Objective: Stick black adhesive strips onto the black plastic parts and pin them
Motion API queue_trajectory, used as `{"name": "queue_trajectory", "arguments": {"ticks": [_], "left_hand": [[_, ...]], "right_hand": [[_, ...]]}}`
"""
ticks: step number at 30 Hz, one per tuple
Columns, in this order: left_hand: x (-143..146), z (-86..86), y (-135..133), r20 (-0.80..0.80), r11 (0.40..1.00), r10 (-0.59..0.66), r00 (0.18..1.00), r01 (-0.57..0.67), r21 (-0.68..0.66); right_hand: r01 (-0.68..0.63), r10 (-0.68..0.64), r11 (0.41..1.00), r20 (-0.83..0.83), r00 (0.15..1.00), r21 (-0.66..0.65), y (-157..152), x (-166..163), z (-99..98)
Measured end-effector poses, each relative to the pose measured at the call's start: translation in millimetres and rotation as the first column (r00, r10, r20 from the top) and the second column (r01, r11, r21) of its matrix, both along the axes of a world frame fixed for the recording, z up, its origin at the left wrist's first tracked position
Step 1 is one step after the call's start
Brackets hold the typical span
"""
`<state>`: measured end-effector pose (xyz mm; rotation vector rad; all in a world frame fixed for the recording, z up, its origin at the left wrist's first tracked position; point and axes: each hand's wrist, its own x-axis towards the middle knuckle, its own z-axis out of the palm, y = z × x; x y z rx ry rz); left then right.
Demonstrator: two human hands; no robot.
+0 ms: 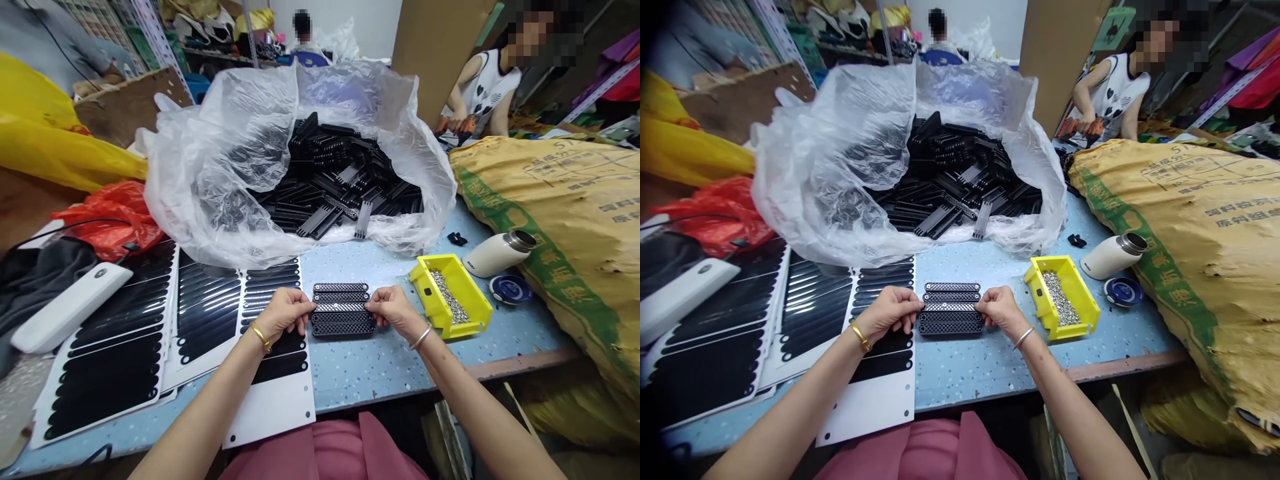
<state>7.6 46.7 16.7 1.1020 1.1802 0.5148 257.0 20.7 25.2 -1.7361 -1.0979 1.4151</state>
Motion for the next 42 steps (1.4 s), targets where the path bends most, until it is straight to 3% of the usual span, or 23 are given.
{"name": "queue_trajectory", "arguments": {"ticks": [10,15,20,22,25,28,30,32,35,42], "left_hand": [[-1,-0.8,8,0.058,0.997,-0.026,0.998,0.030,-0.071],[1,1.1,5,0.025,0.999,-0.029,0.999,0.030,-0.037],[6,4.3,0,-0.110,0.998,-0.024,0.994,0.030,0.052],[6,5.2,-1,-0.163,0.996,-0.022,0.986,0.037,0.086],[4,7.4,-6,-0.259,0.980,-0.003,0.966,0.054,0.191],[3,11.1,-15,-0.403,0.938,0.013,0.915,0.128,0.322],[3,13.1,-23,-0.505,0.875,0.047,0.862,0.207,0.436],[3,13.7,-32,-0.560,0.811,0.073,0.825,0.277,0.515],[2,12.0,-43,-0.590,0.784,0.060,0.805,0.327,0.527],[4,9.7,-51,-0.573,0.723,0.123,0.810,0.322,0.611]], "right_hand": [[-0.011,0.012,0.999,-0.029,1.000,0.037,-2,1,0.1],[-0.018,0.019,0.999,-0.011,1.000,0.038,-4,2,-2.6],[0.001,-0.031,0.990,0.208,0.978,0.144,-5,2,-4.9],[-0.048,-0.049,0.967,0.366,0.929,0.250,-5,-2,-3.1],[-0.298,0.074,0.903,0.574,0.816,0.308,-4,-19,2.1],[-0.562,0.241,0.796,0.732,0.637,0.226,0,-42,7.4],[-0.646,0.302,0.752,0.802,0.516,0.133,3,-53,9.8],[-0.668,0.329,0.741,0.830,0.451,0.069,6,-58,11.5],[-0.652,0.324,0.755,0.826,0.461,0.067,5,-51,13.7],[-0.578,0.352,0.812,0.721,0.597,0.082,-10,-31,13.3]]}}
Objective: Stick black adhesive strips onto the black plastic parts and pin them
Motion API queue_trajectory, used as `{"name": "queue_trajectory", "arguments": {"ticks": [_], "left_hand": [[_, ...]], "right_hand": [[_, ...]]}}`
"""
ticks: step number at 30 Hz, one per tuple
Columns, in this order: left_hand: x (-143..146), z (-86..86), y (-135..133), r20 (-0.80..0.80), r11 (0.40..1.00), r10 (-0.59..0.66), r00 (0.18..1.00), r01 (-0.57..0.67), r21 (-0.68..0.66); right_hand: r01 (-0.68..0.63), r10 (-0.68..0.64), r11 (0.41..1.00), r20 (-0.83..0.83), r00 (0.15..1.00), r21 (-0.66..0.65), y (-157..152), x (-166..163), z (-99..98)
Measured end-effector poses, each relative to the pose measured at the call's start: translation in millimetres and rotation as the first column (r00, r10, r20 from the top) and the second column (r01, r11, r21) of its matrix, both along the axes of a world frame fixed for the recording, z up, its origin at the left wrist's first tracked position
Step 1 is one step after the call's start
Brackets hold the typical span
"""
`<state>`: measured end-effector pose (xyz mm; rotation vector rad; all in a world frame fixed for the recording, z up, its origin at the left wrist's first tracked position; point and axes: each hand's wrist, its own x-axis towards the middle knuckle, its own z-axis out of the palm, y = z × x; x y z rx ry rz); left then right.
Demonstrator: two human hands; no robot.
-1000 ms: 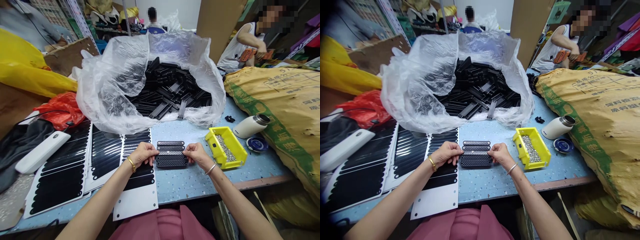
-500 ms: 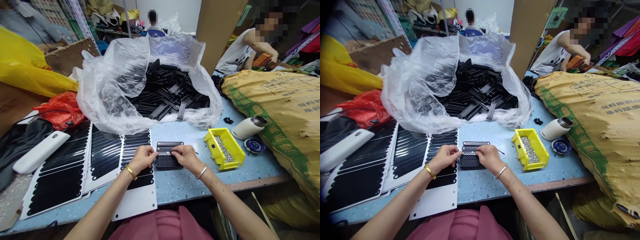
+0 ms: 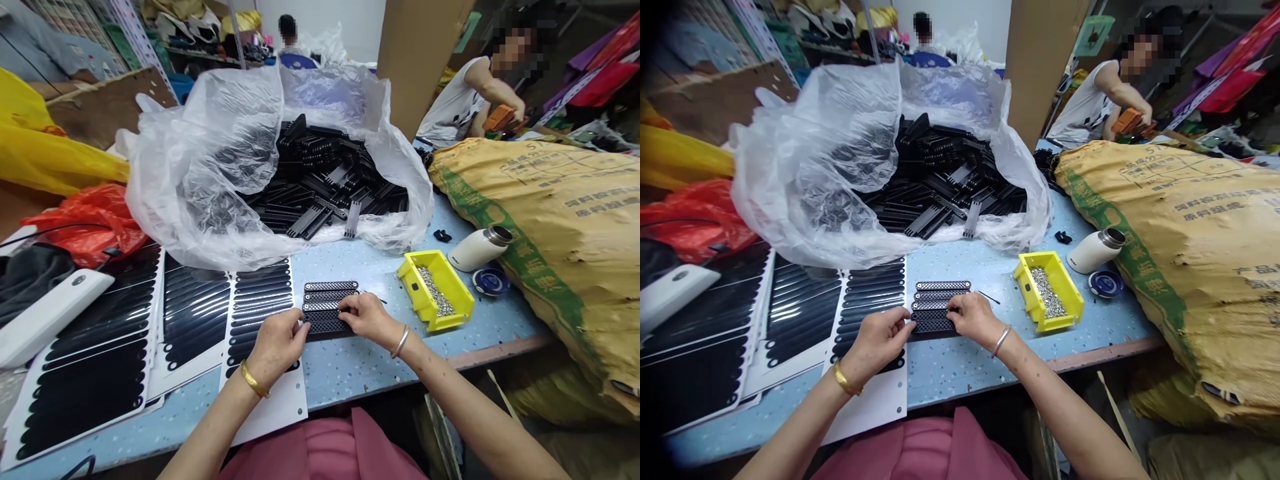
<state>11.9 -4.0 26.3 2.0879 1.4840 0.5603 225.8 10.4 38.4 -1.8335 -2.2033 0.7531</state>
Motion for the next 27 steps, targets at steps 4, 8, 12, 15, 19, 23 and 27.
{"name": "queue_trajectory", "arguments": {"ticks": [4,8,12,15,19,23,27], "left_hand": [[8,3.9,5,0.014,0.998,-0.025,1.000,0.024,0.066],[29,4.2,17,-0.002,0.975,-0.187,0.982,0.186,0.125],[52,-2.4,31,-0.134,0.954,-0.262,0.956,0.278,0.117],[60,-8.2,37,-0.177,0.946,-0.271,0.946,0.296,0.133],[56,-6.6,36,-0.181,0.951,-0.249,0.951,0.276,0.141],[42,3.6,28,-0.176,0.972,-0.211,0.962,0.225,0.069],[29,6.4,23,-0.168,0.981,-0.184,0.968,0.190,0.020]], "right_hand": [[0.054,-0.052,0.998,-0.120,0.991,0.012,-8,9,4.3],[0.196,-0.158,0.937,-0.149,0.976,0.291,-17,71,27.6],[0.398,-0.458,0.861,0.143,0.877,0.316,-22,154,44.2],[0.409,-0.434,0.901,0.325,0.840,0.148,-19,182,34.5],[0.380,-0.383,0.921,0.362,0.850,0.084,-11,176,11.1],[0.318,-0.308,0.947,0.362,0.880,0.031,-12,171,-0.7],[0.316,-0.345,0.939,0.361,0.866,0.140,-16,182,-11.2]]}}
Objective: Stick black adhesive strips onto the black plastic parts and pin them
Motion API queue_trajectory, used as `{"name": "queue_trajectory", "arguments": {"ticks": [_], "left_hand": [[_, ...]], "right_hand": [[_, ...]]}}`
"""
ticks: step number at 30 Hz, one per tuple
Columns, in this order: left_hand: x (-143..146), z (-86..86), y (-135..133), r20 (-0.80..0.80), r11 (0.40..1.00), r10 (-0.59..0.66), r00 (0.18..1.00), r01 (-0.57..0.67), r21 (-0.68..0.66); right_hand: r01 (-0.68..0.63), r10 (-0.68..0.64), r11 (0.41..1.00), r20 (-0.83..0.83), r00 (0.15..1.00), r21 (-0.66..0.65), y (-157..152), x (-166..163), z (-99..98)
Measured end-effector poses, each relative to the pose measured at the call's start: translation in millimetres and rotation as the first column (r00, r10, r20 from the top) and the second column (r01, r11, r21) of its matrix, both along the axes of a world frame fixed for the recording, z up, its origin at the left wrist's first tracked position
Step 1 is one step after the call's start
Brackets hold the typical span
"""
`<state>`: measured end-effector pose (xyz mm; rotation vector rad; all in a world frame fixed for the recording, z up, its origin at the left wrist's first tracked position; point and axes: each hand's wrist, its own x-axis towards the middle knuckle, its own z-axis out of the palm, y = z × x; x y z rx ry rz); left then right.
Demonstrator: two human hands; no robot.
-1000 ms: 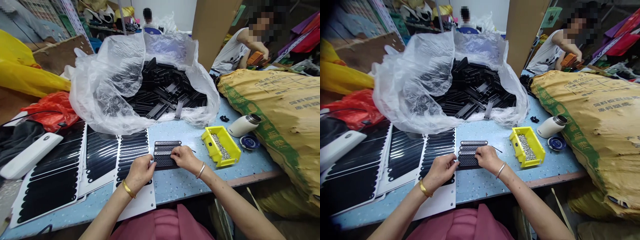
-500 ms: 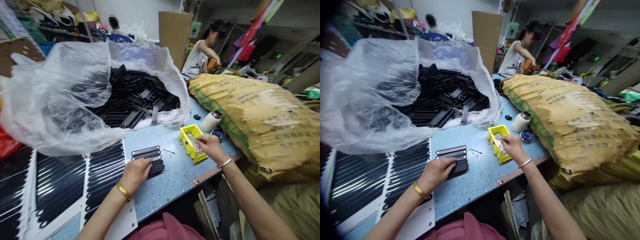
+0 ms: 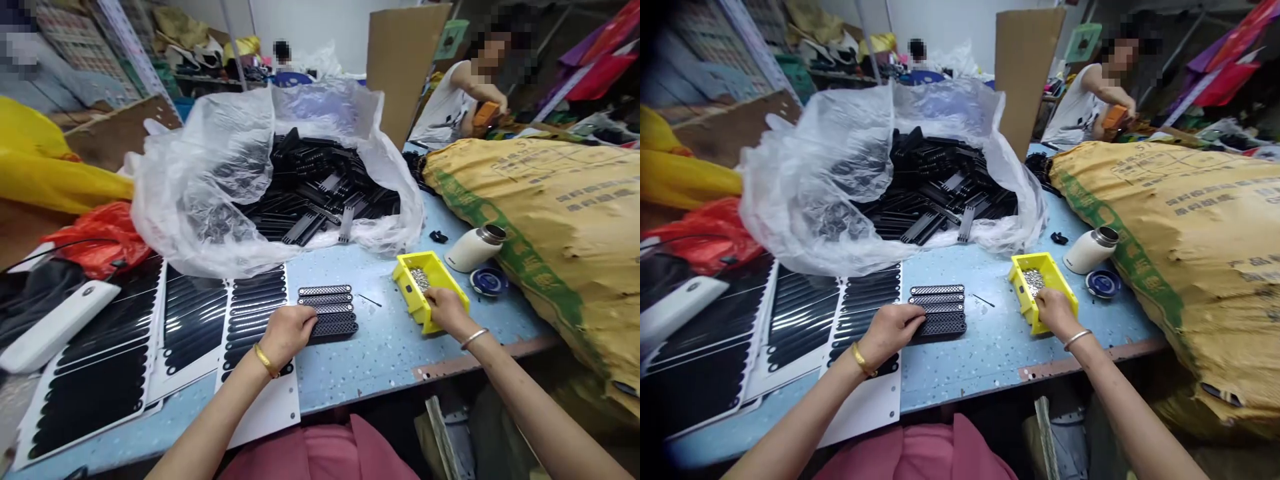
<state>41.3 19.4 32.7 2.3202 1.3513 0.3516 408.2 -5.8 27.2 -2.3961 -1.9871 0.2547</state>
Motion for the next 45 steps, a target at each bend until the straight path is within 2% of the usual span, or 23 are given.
{"name": "queue_trajectory", "arguments": {"ticks": [3,7,9,11,13,15,20,24,28,37,45], "left_hand": [[-4,-3.7,-2,0.024,1.000,0.011,1.000,-0.010,-0.009],[-5,-9.5,-2,0.079,1.000,0.015,0.997,-0.015,-0.003],[-5,-10.1,-3,0.094,1.000,0.014,0.995,-0.015,0.006],[-8,-8.6,-4,0.103,0.999,0.019,0.995,-0.022,0.027],[-12,-5.6,-6,0.118,0.997,0.035,0.992,-0.043,0.064],[-19,-2.6,-9,0.137,0.992,0.064,0.989,-0.078,0.101],[-38,-2.4,-18,0.181,0.972,0.190,0.965,-0.211,0.105],[-46,-6.4,-26,0.186,0.954,0.270,0.945,-0.289,0.081],[-49,-7.8,-30,0.211,0.951,0.277,0.937,-0.299,0.078],[-50,-13.2,-33,0.285,0.944,0.252,0.925,-0.300,0.139],[-46,-13.6,-35,0.306,0.947,0.248,0.919,-0.296,0.122]], "right_hand": [[0.066,-0.069,0.992,0.018,0.997,0.111,-5,7,-2.8],[0.119,-0.122,0.981,0.009,0.992,0.154,-9,5,4.2],[0.095,-0.099,0.989,0.026,0.995,0.115,-8,2,8.6],[0.046,-0.047,0.999,0.035,0.998,0.011,-7,-2,11.7],[0.011,-0.010,0.996,0.004,1.000,-0.093,-4,-5,13.3],[-0.003,-0.003,0.991,-0.045,0.999,-0.135,-1,-7,13.7],[-0.036,0.028,0.991,-0.067,0.997,-0.132,4,-5,9.7],[-0.051,0.049,0.999,-0.063,0.997,-0.017,0,0,0.4],[-0.025,0.026,0.999,-0.059,0.998,0.025,-3,2,-5.0],[-0.080,0.069,0.994,-0.149,0.986,-0.074,3,0,10.3],[-0.093,0.076,0.994,-0.229,0.970,-0.065,15,0,0.9]]}}
